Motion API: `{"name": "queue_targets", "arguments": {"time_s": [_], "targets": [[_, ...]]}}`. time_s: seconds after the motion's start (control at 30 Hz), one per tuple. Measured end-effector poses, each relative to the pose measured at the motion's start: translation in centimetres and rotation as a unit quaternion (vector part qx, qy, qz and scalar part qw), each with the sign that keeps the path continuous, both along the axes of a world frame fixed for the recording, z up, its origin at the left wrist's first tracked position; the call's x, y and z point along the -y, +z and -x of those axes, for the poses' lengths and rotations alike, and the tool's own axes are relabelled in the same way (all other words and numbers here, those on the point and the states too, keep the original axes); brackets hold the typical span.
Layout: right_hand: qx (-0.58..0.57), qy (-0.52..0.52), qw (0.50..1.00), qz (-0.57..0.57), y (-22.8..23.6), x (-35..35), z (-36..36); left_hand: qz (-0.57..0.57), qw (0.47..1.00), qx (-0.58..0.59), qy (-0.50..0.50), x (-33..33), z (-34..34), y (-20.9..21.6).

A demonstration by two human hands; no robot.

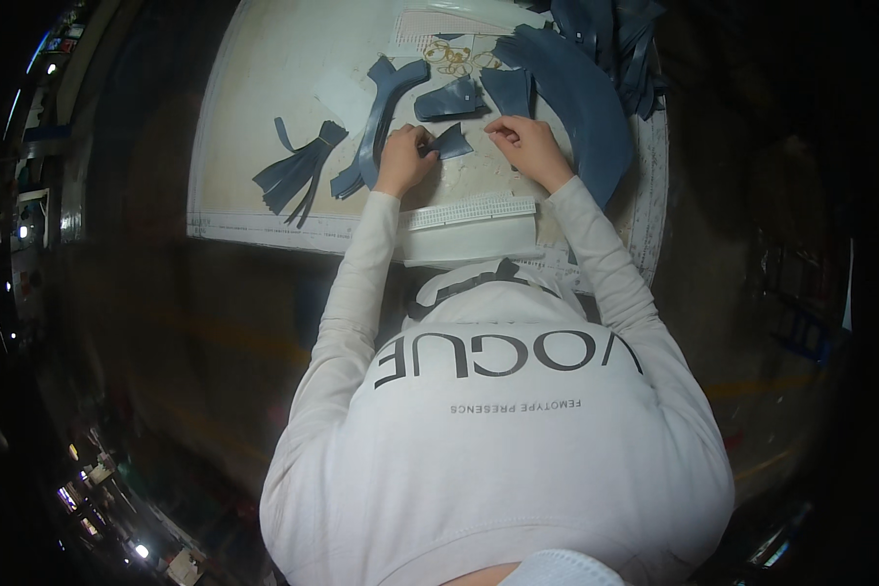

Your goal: The person repeatedly picks small adhesive strips from a white roll and presses them onto the edges of several blue fabric pieces laid on a table. The person handles each piece one at a time, aligning and smoothing the strips along the edges.

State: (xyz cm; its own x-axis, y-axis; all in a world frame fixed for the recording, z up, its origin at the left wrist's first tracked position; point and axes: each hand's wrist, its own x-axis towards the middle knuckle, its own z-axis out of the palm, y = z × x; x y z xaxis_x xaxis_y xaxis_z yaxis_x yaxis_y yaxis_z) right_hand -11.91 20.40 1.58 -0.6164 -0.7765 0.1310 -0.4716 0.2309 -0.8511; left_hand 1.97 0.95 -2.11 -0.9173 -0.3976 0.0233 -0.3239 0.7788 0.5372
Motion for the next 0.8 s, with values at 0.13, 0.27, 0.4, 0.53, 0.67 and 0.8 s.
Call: {"name": "queue_targets", "arguments": {"time_s": [0.13, 0.27, 0.4, 0.53, 0.67, 0.8], "targets": [[0.068, 0.037, 0.997, 0.017, 0.0, -0.1, -0.2, -0.312, 0.950, -0.012, -0.033, -0.8, 0.0, 1.5], [0.087, 0.023, 0.996, -0.011, -0.2, -0.1, -0.8, -0.384, 0.919, -0.039, -0.082, 0.9, 1.7, 2.7], [0.076, 0.003, 0.996, -0.041, 0.3, -1.0, -1.7, -0.080, 0.993, -0.086, -0.010, 4.1, 6.5, 2.0], [0.051, -0.008, 0.998, -0.037, 1.4, -3.0, -1.0, -0.013, 0.995, 0.087, -0.041, 5.2, 9.1, 1.1], [0.096, -0.036, 0.995, 0.017, 2.5, -4.7, 0.8, 0.060, 0.990, 0.052, -0.118, 3.5, 8.6, 1.2], [0.108, -0.054, 0.988, 0.094, 4.3, -4.8, 2.0, -0.201, 0.973, 0.074, -0.082, 0.2, 5.3, 1.6]]}}
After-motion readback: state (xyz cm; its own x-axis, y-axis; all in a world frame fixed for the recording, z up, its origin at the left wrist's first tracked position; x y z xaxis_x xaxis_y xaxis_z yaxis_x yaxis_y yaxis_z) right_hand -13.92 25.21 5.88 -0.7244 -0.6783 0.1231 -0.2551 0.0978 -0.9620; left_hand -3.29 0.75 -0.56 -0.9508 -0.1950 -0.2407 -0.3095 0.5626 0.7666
